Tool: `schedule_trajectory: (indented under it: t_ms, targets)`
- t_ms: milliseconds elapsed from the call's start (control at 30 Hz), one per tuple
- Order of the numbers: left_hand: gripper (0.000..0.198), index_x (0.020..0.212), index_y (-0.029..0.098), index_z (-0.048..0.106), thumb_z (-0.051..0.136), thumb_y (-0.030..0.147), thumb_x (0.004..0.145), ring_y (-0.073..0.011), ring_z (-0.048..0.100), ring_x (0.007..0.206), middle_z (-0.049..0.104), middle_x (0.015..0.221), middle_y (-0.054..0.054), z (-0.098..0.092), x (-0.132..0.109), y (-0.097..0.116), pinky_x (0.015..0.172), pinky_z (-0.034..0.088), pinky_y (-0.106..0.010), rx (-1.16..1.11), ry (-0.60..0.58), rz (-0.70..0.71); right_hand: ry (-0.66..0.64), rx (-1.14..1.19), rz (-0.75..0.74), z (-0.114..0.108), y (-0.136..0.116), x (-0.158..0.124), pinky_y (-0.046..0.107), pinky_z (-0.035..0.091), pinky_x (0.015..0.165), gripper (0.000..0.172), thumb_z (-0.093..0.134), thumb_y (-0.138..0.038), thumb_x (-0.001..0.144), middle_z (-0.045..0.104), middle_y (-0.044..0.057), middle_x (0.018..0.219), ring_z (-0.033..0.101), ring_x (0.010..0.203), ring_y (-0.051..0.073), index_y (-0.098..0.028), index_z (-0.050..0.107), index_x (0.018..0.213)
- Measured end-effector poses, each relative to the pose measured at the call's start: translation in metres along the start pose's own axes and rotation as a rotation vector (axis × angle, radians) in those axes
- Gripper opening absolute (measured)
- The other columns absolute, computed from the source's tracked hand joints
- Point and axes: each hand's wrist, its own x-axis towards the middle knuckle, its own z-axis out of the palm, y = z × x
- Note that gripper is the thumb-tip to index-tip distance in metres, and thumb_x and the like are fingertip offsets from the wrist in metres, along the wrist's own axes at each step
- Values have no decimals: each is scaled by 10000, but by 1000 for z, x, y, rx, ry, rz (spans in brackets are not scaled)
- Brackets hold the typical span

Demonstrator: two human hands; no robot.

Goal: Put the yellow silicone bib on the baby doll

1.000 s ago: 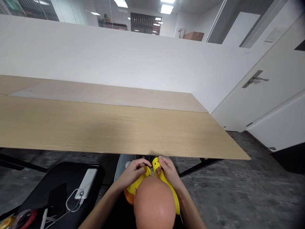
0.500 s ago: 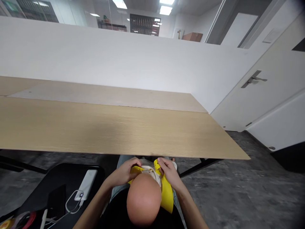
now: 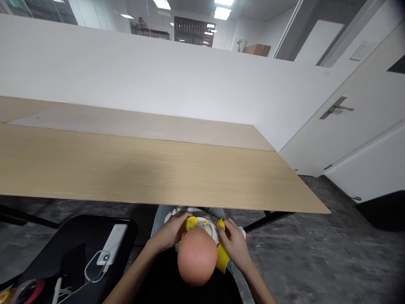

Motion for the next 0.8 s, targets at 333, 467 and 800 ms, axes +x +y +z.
schedule_trajectory:
  t_ms: [333,467,800]
  targets:
    - [527,1218,246,623,462,53,755,-242,405,1331,578,1354,-64,35,16,-19,1116,247,-443,166,116,-46,211,-136,-108,30,38,-38,404,378,943,203,366,-246,999,572,102,1127,497,1079,244,-191,530,1106]
    - [544,1189,248,635,490,36,710,-235,489,1246,641,1250,-58,36,18,-21,1168,145,-454,214,96,-3,369,-126,-162,45,55,-44,394,392,956,219,374,-221,989,592,113,1141,515,1100,239,-188,565,1092]
    - [494,1184,211,633,449,51,755,-244,557,1082,655,1131,-86,40,18,-12,953,429,-366,167,134,70,436,236,125,51,59,-26,301,329,617,330,391,-417,971,475,16,682,444,658,189,-208,457,725]
